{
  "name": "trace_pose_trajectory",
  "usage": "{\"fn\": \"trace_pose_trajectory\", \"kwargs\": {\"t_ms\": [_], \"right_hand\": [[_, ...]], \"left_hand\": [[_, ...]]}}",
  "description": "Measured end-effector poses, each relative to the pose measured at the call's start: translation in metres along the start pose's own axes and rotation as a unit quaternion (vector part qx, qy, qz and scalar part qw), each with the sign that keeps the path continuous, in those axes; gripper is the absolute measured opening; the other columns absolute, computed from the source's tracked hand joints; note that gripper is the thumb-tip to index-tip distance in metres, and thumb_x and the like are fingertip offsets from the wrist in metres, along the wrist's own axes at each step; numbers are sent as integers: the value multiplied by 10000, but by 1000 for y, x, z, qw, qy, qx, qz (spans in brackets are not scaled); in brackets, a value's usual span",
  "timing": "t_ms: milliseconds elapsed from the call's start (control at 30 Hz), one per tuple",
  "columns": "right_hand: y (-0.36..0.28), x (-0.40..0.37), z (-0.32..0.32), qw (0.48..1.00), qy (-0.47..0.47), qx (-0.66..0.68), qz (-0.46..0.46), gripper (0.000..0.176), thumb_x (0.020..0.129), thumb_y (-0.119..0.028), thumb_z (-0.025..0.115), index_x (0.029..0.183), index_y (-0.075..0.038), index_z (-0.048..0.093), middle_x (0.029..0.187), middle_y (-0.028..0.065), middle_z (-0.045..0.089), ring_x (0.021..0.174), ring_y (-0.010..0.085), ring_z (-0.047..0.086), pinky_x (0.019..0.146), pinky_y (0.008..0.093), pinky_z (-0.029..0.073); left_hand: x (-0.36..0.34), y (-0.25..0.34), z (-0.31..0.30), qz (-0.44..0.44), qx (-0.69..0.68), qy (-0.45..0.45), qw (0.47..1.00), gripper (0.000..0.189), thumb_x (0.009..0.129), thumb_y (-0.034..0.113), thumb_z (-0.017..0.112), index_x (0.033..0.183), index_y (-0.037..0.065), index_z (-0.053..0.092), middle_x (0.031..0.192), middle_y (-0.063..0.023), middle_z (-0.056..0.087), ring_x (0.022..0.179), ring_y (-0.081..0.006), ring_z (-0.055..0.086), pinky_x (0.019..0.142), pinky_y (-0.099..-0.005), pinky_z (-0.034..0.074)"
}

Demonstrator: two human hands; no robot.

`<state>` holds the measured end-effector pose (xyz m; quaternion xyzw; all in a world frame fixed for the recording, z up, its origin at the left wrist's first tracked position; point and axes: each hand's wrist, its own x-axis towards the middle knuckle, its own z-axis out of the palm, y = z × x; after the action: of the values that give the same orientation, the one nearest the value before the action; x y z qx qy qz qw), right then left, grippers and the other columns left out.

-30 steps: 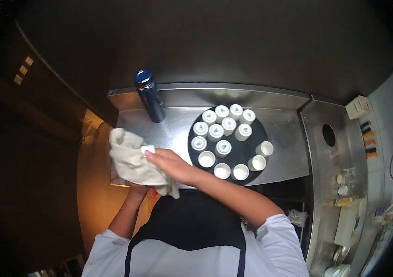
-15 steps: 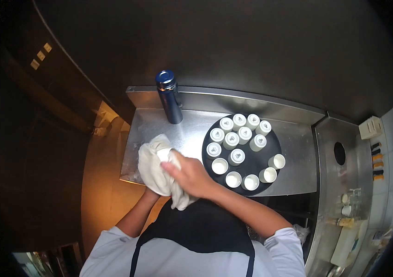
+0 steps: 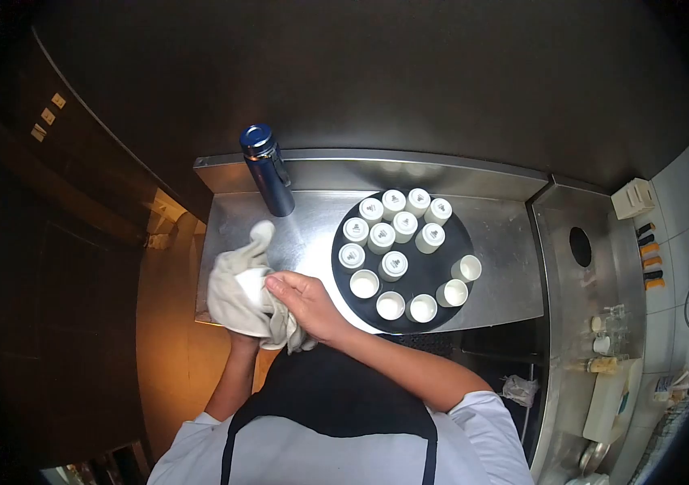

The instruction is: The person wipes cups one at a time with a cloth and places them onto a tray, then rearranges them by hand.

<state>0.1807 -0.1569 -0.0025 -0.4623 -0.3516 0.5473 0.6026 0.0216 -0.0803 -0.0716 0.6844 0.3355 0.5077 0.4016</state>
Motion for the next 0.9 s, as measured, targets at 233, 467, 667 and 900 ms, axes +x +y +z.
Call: {"fn": "trace_pose_trajectory", "kwargs": {"t_ms": [233,467,667,900], "right_hand": [[-1,-1,-22,844,8,-496,-205,497,876,-349,789,1234,-19,693,1174,203,723,1067,380,698,1023,434,522],[-18,-5,-17,880,-30,-439,-176,743,810,-364,839,1451,-113,562,1275,161,673,1014,355,715,826,416,596],[-14,-37,-72,903,32,-409,-126,676,772,-331,868,1344,-63,627,1104,176,733,912,286,743,775,403,592],[-35,-66,-232,747,326,-579,-23,666,760,-327,878,1340,-84,658,1105,180,756,931,280,744,776,394,594]], "left_hand": [[51,-27,-54,-186,-378,67,904,387,1117,373,452,1267,29,546,1231,-86,618,1001,-156,610,938,-322,536],[14,-12,12,-274,-344,-16,898,421,1005,231,628,1354,26,513,1217,-96,613,1091,-206,623,964,-321,542],[-9,-19,37,-219,-225,-133,940,357,967,200,687,1260,33,571,1199,-93,634,1099,-194,619,984,-324,521],[-34,-83,-12,-373,-461,-18,805,492,1102,476,435,1390,96,556,1333,-86,629,1207,-240,621,1064,-409,522]]}}
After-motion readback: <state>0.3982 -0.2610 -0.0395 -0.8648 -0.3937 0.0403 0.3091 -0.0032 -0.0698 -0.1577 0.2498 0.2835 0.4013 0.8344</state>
